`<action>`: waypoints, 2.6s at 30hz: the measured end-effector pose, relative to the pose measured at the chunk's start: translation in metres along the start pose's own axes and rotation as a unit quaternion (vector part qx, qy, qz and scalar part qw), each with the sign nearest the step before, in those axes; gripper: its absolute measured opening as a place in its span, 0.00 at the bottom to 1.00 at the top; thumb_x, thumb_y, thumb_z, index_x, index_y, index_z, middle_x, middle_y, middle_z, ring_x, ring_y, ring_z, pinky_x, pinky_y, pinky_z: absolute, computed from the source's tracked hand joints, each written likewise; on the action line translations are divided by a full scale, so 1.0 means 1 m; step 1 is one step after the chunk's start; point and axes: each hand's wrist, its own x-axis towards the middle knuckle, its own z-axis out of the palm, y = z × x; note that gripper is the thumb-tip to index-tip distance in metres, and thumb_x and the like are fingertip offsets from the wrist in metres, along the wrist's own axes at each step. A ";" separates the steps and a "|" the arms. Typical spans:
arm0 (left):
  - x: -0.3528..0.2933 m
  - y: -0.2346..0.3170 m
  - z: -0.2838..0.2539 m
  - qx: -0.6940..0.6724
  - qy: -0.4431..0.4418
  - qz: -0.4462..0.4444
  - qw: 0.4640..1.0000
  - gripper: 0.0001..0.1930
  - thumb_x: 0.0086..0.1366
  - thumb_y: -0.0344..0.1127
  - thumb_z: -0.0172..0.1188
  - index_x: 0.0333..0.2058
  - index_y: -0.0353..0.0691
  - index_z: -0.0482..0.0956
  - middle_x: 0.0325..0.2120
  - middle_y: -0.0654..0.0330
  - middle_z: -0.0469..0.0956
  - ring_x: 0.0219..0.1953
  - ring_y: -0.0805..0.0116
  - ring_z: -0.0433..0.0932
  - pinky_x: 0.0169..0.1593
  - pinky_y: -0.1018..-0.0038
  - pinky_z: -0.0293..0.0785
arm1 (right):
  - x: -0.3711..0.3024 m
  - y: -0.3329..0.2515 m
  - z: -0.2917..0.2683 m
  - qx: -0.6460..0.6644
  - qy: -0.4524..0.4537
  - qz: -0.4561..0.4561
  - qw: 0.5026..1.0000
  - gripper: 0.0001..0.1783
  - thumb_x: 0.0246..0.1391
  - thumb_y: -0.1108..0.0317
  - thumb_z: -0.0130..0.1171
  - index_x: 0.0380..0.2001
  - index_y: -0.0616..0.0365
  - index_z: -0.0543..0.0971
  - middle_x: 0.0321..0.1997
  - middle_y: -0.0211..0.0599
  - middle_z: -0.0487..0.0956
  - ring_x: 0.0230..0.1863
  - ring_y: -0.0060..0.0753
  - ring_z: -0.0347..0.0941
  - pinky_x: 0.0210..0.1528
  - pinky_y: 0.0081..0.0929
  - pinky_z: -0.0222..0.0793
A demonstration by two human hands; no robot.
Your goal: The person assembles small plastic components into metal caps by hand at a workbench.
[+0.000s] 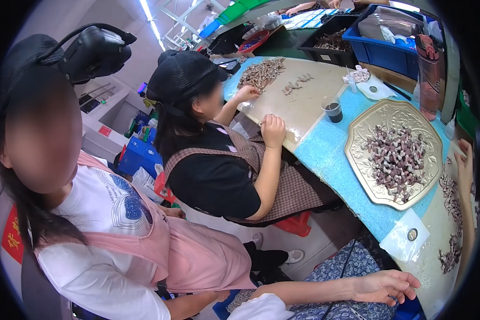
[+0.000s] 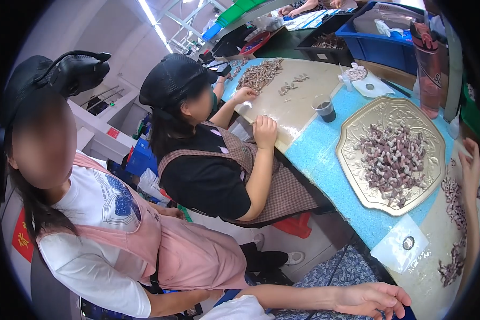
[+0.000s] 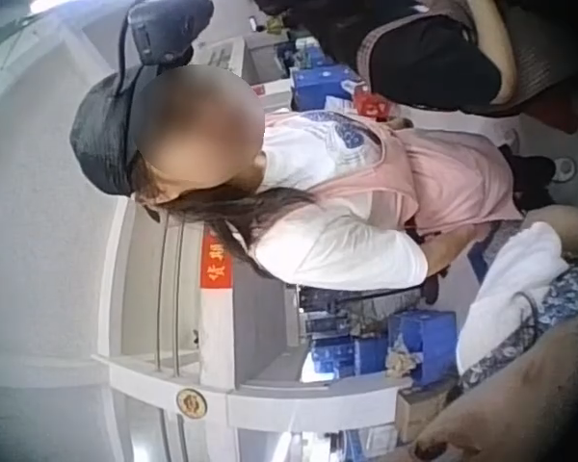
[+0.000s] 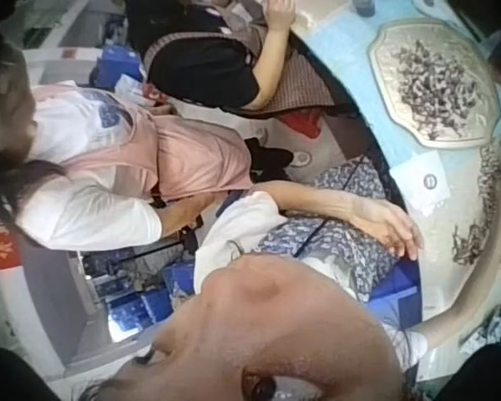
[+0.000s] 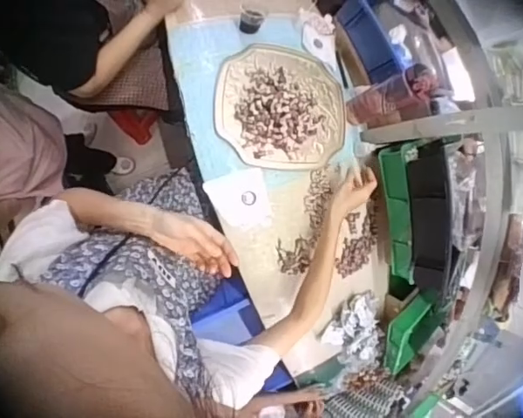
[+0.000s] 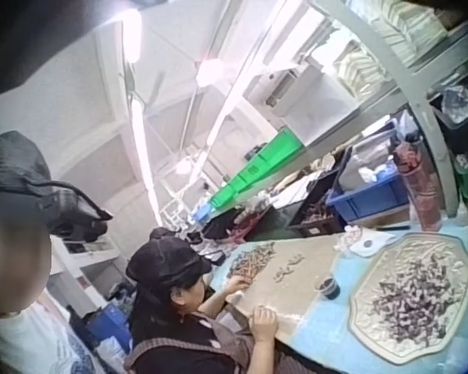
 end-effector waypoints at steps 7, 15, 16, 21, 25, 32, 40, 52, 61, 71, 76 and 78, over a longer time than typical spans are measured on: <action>0.004 -0.009 0.002 0.006 -0.010 -0.028 1.000 0.16 0.66 0.42 0.53 0.50 0.45 0.68 0.38 0.67 0.74 0.36 0.78 0.72 0.37 0.80 0.69 | -0.090 -0.078 -0.068 0.137 -0.088 0.079 0.983 0.16 0.58 0.71 0.53 0.49 0.60 0.69 0.49 0.34 0.71 0.53 0.25 0.66 0.57 0.21 0.58; 0.000 -0.018 0.000 0.016 -0.009 -0.035 0.999 0.17 0.66 0.41 0.53 0.51 0.45 0.68 0.38 0.67 0.75 0.35 0.79 0.72 0.37 0.80 0.70 | -0.137 -0.099 -0.114 0.112 -0.106 0.122 0.980 0.11 0.58 0.71 0.53 0.44 0.58 0.70 0.43 0.29 0.71 0.43 0.19 0.66 0.45 0.14 0.60; 0.000 -0.019 0.000 0.011 -0.012 -0.039 0.999 0.17 0.66 0.41 0.53 0.51 0.45 0.68 0.38 0.67 0.75 0.35 0.79 0.72 0.37 0.80 0.70 | -0.140 -0.102 -0.119 0.112 -0.110 0.122 0.980 0.10 0.58 0.71 0.53 0.43 0.58 0.70 0.42 0.29 0.71 0.41 0.18 0.66 0.43 0.14 0.59; -0.003 -0.023 0.002 0.004 -0.024 -0.038 0.999 0.16 0.66 0.40 0.53 0.51 0.45 0.68 0.38 0.68 0.75 0.35 0.79 0.72 0.37 0.80 0.70 | -0.152 -0.121 -0.131 0.092 -0.113 0.145 0.979 0.08 0.58 0.69 0.53 0.40 0.57 0.70 0.40 0.27 0.71 0.38 0.16 0.65 0.37 0.13 0.58; -0.007 -0.026 0.004 0.003 -0.020 -0.038 0.999 0.16 0.66 0.40 0.53 0.50 0.45 0.69 0.38 0.68 0.75 0.35 0.79 0.73 0.36 0.81 0.70 | -0.161 -0.124 -0.133 0.098 -0.091 0.142 0.981 0.08 0.58 0.68 0.53 0.39 0.57 0.71 0.38 0.27 0.71 0.36 0.14 0.64 0.32 0.11 0.57; -0.016 -0.025 0.008 0.003 -0.048 -0.074 0.996 0.21 0.67 0.39 0.52 0.56 0.41 0.65 0.44 0.61 0.74 0.40 0.78 0.73 0.41 0.81 0.69 | -0.182 -0.145 -0.156 0.099 -0.071 0.149 0.981 0.09 0.55 0.67 0.56 0.37 0.58 0.72 0.34 0.25 0.71 0.31 0.12 0.63 0.28 0.11 0.55; -0.030 -0.014 0.000 -0.058 -0.008 -0.096 0.994 0.21 0.67 0.37 0.50 0.55 0.34 0.65 0.45 0.55 0.73 0.44 0.70 0.70 0.50 0.72 0.66 | -0.179 -0.199 -0.157 0.120 -0.064 0.200 0.970 0.11 0.52 0.74 0.59 0.39 0.63 0.72 0.38 0.33 0.77 0.35 0.18 0.72 0.38 0.17 0.70; 0.003 -0.009 0.000 0.065 0.032 -0.130 0.989 0.18 0.67 0.33 0.47 0.54 0.33 0.66 0.45 0.52 0.74 0.45 0.69 0.71 0.50 0.73 0.66 | -0.180 -0.164 -0.173 -0.172 -0.067 0.106 0.977 0.12 0.50 0.75 0.59 0.40 0.63 0.75 0.37 0.37 0.77 0.34 0.27 0.74 0.35 0.25 0.70; 0.032 0.032 0.023 0.326 0.116 -0.101 0.933 0.15 0.65 0.29 0.53 0.50 0.33 0.70 0.43 0.55 0.77 0.41 0.74 0.73 0.45 0.78 0.69 | -0.153 -0.167 -0.194 -0.014 -0.176 0.237 0.955 0.09 0.50 0.75 0.60 0.37 0.65 0.78 0.32 0.36 0.78 0.33 0.25 0.75 0.36 0.23 0.70; 0.169 0.108 0.004 0.826 0.119 0.199 0.515 0.07 0.55 0.21 0.56 0.35 0.32 0.76 0.29 0.51 0.75 0.29 0.58 0.77 0.33 0.68 0.73 | -0.183 -0.198 -0.188 0.233 0.028 0.326 0.916 0.10 0.54 0.74 0.59 0.38 0.68 0.76 0.29 0.35 0.78 0.28 0.19 0.74 0.28 0.16 0.70; 0.198 0.113 -0.007 0.859 0.096 0.225 0.450 0.07 0.54 0.20 0.57 0.33 0.32 0.76 0.32 0.48 0.74 0.30 0.50 0.76 0.36 0.61 0.73 | -0.183 -0.194 -0.192 0.237 0.060 0.309 0.919 0.10 0.55 0.72 0.59 0.38 0.66 0.76 0.29 0.33 0.77 0.27 0.17 0.73 0.27 0.15 0.69; 0.203 0.116 -0.011 0.860 0.097 0.198 0.460 0.07 0.53 0.20 0.58 0.33 0.32 0.76 0.32 0.48 0.74 0.31 0.50 0.76 0.37 0.61 0.72 | -0.183 -0.192 -0.193 0.238 0.056 0.322 0.915 0.10 0.55 0.71 0.59 0.38 0.66 0.76 0.29 0.33 0.77 0.27 0.17 0.72 0.28 0.15 0.68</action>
